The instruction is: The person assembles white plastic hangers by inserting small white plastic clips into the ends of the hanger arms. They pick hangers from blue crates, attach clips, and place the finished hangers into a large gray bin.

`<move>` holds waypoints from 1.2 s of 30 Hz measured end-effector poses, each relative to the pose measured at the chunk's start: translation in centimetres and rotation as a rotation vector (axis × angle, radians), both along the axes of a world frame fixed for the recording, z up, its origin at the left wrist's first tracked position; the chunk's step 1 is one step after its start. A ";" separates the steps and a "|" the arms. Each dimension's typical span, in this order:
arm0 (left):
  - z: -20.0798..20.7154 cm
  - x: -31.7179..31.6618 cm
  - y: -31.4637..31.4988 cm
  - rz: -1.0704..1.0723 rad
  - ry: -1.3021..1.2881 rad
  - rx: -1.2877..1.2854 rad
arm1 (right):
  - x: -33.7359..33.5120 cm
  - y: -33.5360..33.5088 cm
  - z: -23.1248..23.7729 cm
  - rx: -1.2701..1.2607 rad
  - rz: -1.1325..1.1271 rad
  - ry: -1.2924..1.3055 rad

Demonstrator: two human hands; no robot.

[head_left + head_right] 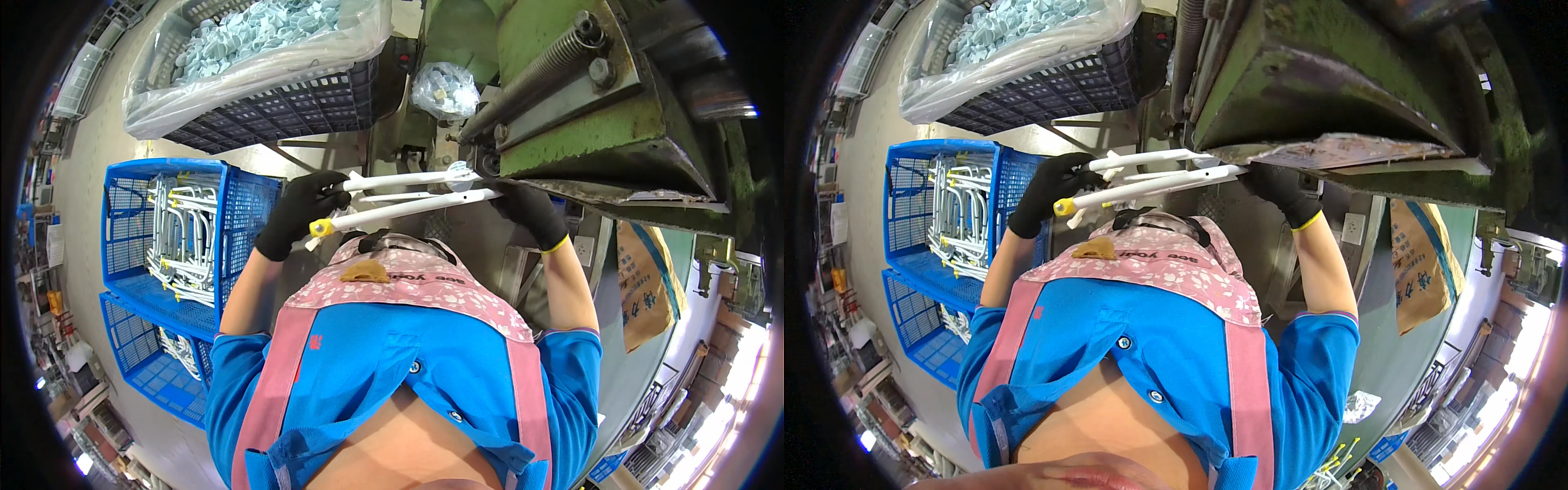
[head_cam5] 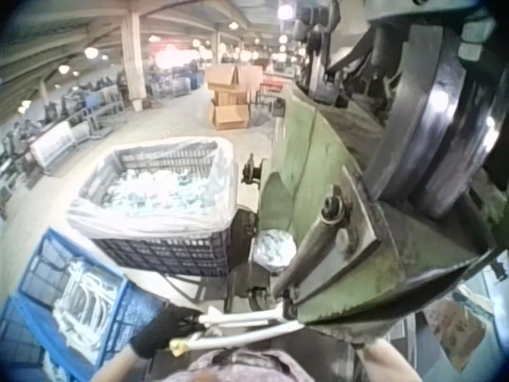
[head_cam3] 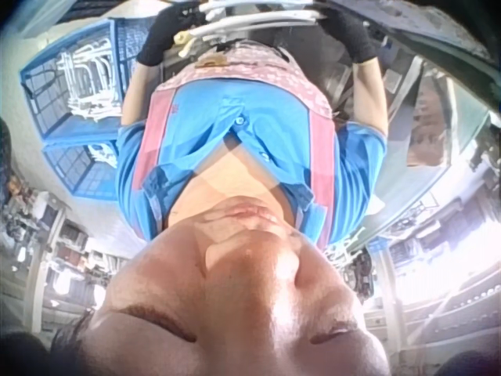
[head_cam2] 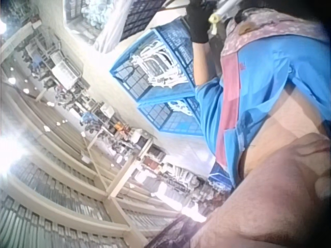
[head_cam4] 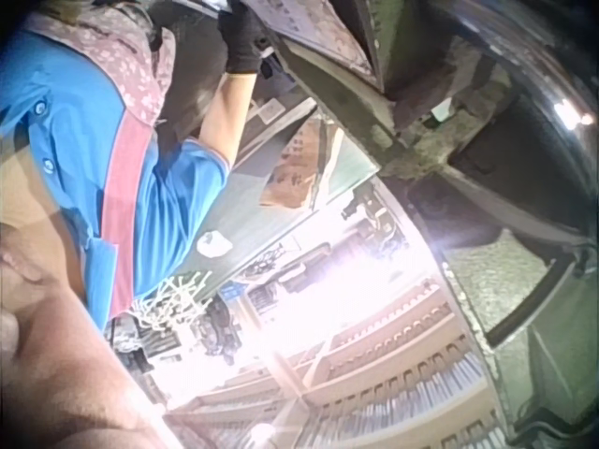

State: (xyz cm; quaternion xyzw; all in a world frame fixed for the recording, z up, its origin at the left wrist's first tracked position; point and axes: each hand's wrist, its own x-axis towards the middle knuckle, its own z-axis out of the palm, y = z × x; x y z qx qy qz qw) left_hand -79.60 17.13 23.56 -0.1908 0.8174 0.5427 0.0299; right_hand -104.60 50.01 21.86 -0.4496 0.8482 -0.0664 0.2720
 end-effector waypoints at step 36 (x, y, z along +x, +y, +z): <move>-5.4 -2.6 -2.1 0.237 0.180 0.406 | 6.9 -2.9 8.2 -0.672 0.000 0.685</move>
